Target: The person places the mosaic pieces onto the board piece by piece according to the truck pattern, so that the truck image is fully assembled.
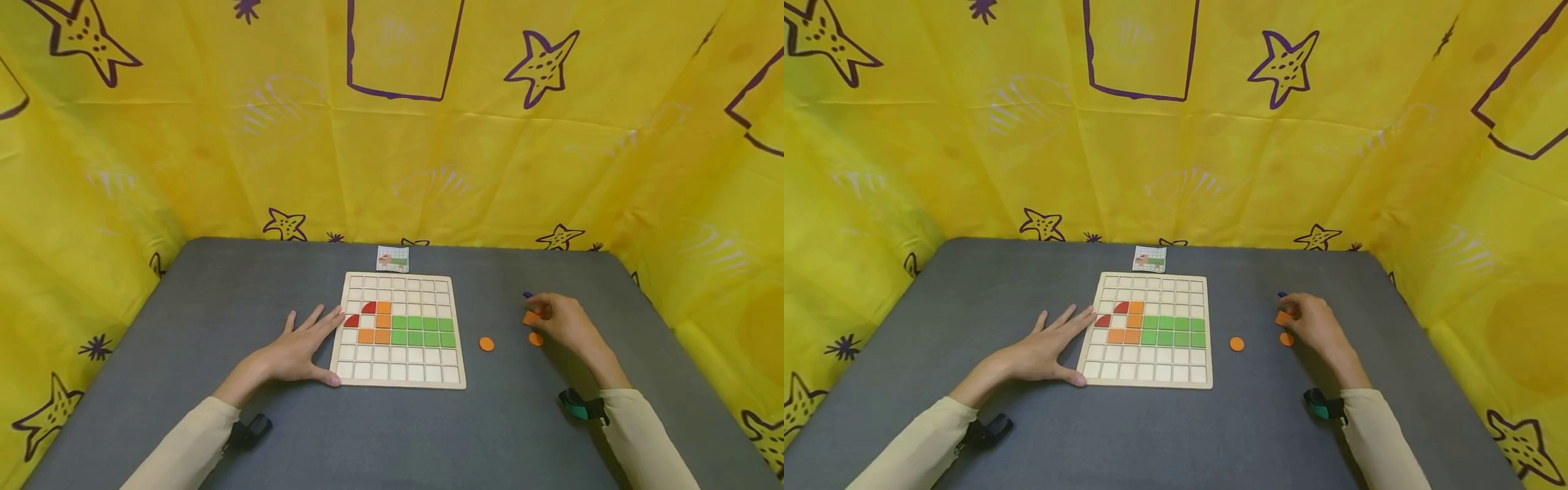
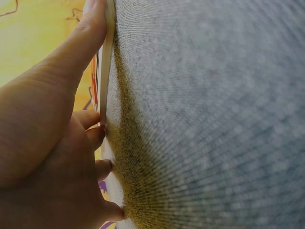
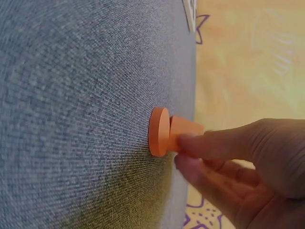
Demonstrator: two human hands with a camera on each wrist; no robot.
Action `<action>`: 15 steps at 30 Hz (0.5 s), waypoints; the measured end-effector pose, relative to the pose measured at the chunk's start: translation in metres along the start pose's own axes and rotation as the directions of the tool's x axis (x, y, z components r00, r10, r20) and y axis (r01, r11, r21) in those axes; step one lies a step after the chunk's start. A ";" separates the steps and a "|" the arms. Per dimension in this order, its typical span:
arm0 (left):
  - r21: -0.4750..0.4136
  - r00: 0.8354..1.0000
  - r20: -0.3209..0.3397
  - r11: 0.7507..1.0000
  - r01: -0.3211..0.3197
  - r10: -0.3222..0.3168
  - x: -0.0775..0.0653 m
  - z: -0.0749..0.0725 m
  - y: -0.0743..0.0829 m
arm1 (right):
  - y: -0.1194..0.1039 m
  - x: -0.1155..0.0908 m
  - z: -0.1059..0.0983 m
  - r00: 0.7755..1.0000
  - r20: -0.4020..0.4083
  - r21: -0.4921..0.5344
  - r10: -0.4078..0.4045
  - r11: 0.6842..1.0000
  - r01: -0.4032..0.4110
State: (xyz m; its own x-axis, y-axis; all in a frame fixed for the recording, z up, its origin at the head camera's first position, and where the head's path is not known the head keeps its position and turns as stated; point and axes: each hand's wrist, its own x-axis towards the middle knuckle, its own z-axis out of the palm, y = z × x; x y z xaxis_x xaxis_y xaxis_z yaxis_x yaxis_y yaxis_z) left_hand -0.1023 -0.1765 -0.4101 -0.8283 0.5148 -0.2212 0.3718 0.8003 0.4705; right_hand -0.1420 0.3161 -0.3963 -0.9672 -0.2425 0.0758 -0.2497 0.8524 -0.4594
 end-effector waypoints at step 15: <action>0.000 1.000 0.005 1.000 0.011 -0.011 0.000 -0.001 0.002 | -0.007 0.002 -0.001 0.998 -0.030 0.091 -0.047 0.995 0.050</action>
State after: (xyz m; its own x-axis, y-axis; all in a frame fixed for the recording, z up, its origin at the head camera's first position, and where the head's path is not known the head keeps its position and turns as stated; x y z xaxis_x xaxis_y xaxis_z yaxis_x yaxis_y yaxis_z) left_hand -0.1024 -0.1752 -0.4086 -0.8302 0.5076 -0.2304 0.3630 0.8059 0.4678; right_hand -0.1426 0.3098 -0.3921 -0.9553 -0.2685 0.1241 -0.2924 0.7938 -0.5333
